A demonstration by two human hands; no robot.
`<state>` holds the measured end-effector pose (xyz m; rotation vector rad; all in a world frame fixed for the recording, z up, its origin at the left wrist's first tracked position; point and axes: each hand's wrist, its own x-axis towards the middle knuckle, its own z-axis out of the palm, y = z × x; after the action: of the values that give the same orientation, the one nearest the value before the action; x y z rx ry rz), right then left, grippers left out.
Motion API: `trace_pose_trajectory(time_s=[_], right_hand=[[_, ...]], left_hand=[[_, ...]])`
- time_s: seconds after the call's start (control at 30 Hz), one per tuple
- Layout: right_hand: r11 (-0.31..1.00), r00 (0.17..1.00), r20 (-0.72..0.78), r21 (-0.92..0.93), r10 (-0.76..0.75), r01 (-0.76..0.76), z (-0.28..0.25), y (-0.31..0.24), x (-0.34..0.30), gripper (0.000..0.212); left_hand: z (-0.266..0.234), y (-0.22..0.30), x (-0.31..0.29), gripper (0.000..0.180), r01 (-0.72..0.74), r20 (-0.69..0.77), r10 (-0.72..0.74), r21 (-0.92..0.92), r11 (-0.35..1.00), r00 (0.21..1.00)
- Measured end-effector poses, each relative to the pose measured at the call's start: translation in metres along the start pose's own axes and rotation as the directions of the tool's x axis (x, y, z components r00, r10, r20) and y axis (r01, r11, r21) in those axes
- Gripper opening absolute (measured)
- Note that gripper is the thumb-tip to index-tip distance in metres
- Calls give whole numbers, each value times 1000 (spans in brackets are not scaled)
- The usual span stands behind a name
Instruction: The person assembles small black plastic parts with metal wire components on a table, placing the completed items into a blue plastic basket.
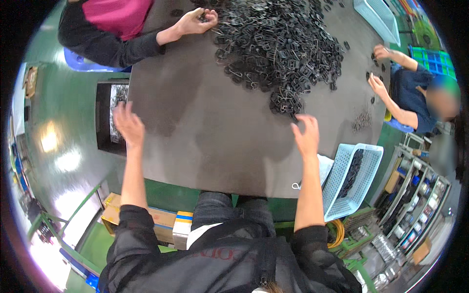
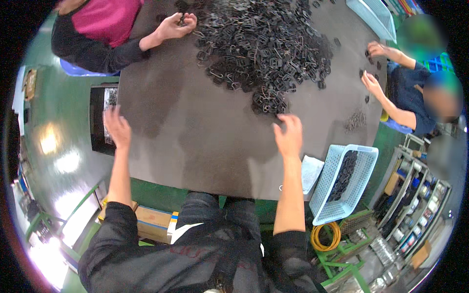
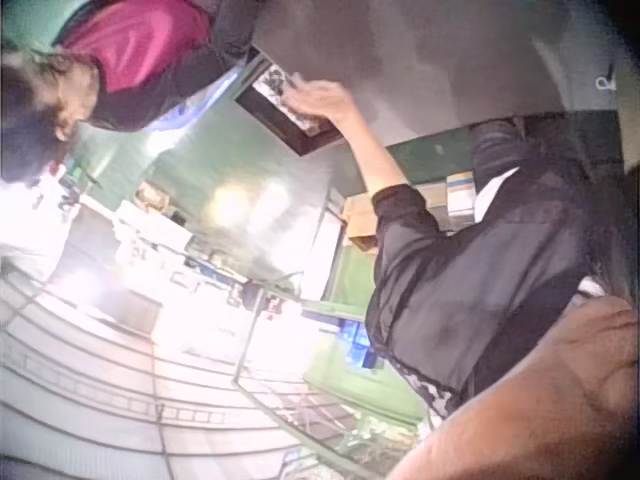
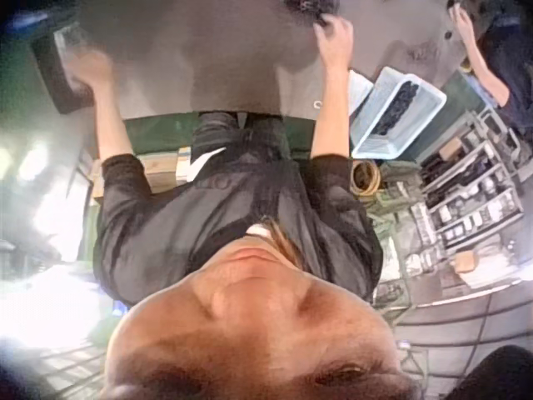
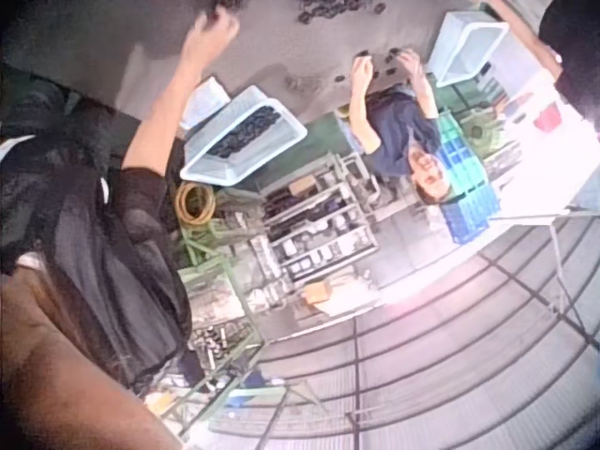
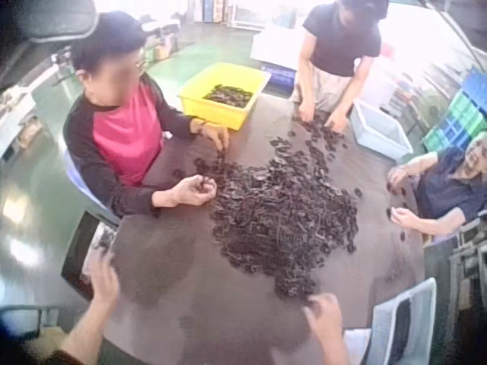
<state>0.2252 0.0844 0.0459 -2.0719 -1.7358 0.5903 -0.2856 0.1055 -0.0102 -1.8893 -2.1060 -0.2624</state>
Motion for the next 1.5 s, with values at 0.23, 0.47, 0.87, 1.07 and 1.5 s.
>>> trace_pose_trajectory(time_s=[0.23, 0.47, 0.87, 1.07, 1.5], right_hand=[[972, 999, -36, -232, 19, -27, 69, -41, 20, 46], [966, 993, 65, 233, 100, -113, 53, -12, -61, 21], [763, 912, 377, 539, 159, -356, 3, 40, -28, 20], [765, 870, 427, 465, 248, -446, -3, 79, -44, 27], [483, 827, 451, 672, 335, -562, -31, 105, -70, 22]], left_hand=[[-34, 224, -22, 41, 19, 184, 178, -745, 666, 967], [-40, 287, -51, 35, 149, 313, 201, -808, 570, 928], [-26, 359, -34, 32, -229, 223, 507, -695, 682, 832], [-40, 387, -45, 14, -179, 230, 559, -793, 582, 797], [-17, 411, -68, 41, -488, 41, 768, -750, 447, 640]])
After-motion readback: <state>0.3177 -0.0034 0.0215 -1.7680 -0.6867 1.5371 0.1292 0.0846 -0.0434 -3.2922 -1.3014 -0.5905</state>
